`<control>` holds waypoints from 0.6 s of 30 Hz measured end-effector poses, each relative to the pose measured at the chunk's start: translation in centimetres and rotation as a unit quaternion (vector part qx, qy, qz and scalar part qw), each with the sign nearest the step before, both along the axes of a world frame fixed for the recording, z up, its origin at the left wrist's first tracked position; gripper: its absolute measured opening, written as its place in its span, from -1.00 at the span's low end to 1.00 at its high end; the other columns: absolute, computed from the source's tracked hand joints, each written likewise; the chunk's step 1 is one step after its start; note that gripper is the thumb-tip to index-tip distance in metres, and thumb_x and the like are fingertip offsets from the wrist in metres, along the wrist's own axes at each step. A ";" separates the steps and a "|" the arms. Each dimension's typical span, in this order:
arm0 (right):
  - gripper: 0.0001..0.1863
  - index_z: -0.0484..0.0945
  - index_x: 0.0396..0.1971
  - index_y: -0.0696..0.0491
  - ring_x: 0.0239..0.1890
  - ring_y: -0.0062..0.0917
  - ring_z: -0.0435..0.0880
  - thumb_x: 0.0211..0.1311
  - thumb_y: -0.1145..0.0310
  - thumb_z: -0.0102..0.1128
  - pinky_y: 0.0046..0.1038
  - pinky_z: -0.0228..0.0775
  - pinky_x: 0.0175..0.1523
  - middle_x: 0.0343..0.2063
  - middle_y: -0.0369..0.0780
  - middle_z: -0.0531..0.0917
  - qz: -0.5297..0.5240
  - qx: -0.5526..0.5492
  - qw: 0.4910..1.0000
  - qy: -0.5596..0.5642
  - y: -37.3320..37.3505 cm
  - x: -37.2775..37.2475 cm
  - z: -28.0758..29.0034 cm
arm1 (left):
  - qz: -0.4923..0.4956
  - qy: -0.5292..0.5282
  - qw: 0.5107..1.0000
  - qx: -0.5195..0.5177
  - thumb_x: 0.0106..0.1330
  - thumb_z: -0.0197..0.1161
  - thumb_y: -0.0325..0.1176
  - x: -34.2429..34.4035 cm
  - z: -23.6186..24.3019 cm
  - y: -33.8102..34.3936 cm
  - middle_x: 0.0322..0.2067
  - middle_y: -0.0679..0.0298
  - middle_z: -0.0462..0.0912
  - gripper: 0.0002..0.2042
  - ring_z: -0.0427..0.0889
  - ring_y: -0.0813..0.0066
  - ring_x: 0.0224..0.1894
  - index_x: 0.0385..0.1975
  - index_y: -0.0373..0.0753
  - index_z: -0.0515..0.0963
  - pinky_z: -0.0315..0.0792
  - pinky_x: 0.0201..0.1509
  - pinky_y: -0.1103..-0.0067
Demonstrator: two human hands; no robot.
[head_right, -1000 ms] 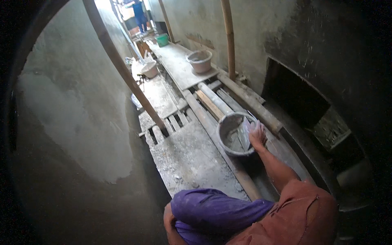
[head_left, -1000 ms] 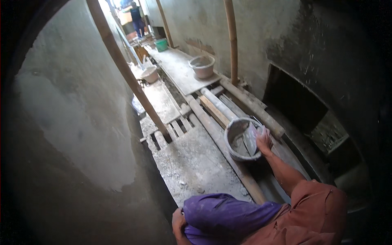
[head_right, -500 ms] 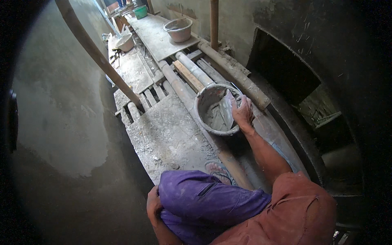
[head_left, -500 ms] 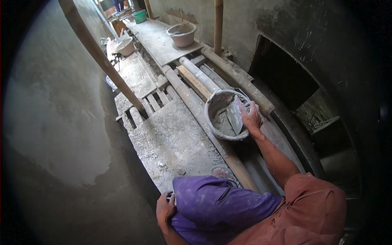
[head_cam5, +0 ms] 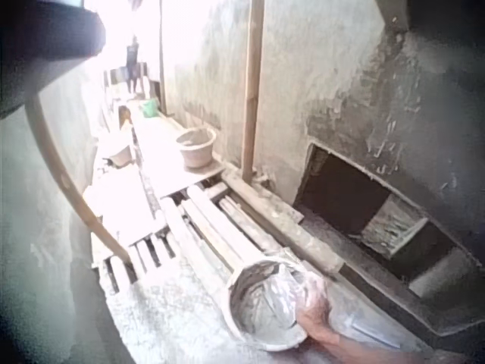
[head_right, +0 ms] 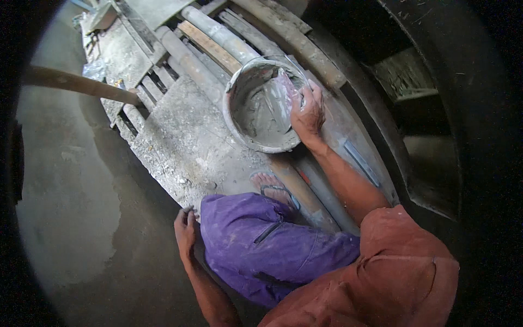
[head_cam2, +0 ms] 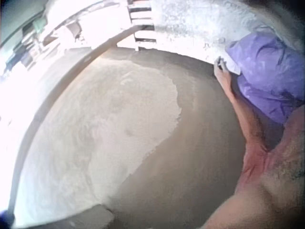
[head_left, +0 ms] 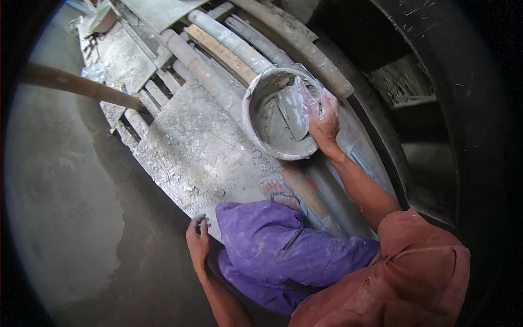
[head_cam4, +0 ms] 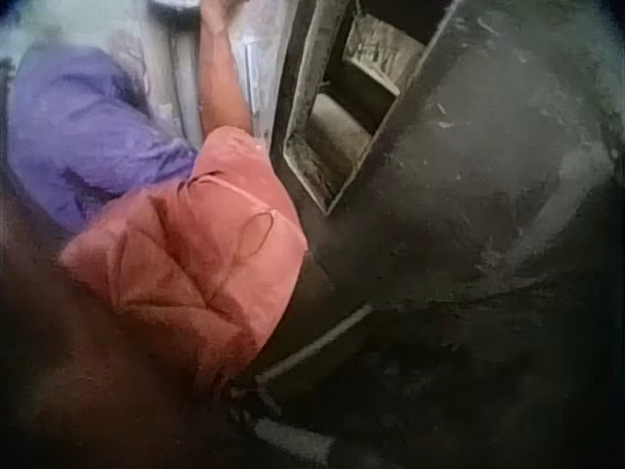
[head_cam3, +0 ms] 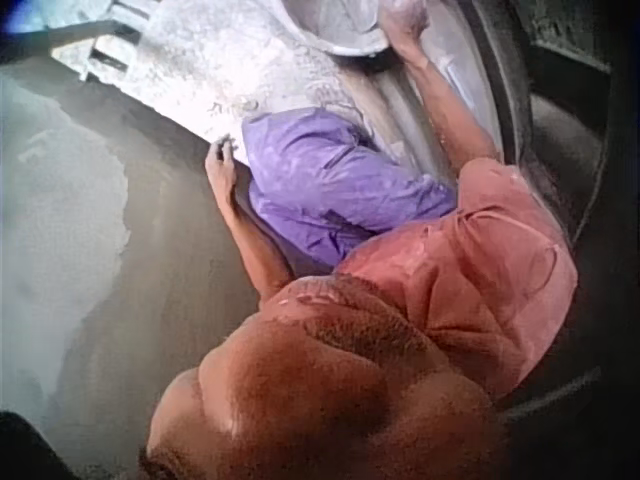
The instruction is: The person scoops plaster from a bucket and applies it onto a wall using a trowel. They then move along the scaffolding and wash their hands and tools in buckets of water.
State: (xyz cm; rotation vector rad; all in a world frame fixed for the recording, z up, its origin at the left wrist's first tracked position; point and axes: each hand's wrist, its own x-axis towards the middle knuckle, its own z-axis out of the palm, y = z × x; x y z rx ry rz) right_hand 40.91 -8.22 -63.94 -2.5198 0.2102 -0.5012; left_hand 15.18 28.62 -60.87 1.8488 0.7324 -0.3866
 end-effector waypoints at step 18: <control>-0.85 0.50 -0.22 0.18 0.16 -0.41 0.39 0.32 0.44 -0.01 -0.38 0.18 0.26 0.14 -0.12 0.44 -0.218 0.390 0.876 0.184 -7.9 1.7 16.0 | 0.141 0.038 0.972 -0.182 0.49 -0.05 -0.32 28.3 5.0 -12.0 -0.21 0.09 0.60 -0.69 0.62 0.41 -0.18 -0.04 -0.49 0.45 0.48 0.02 0.51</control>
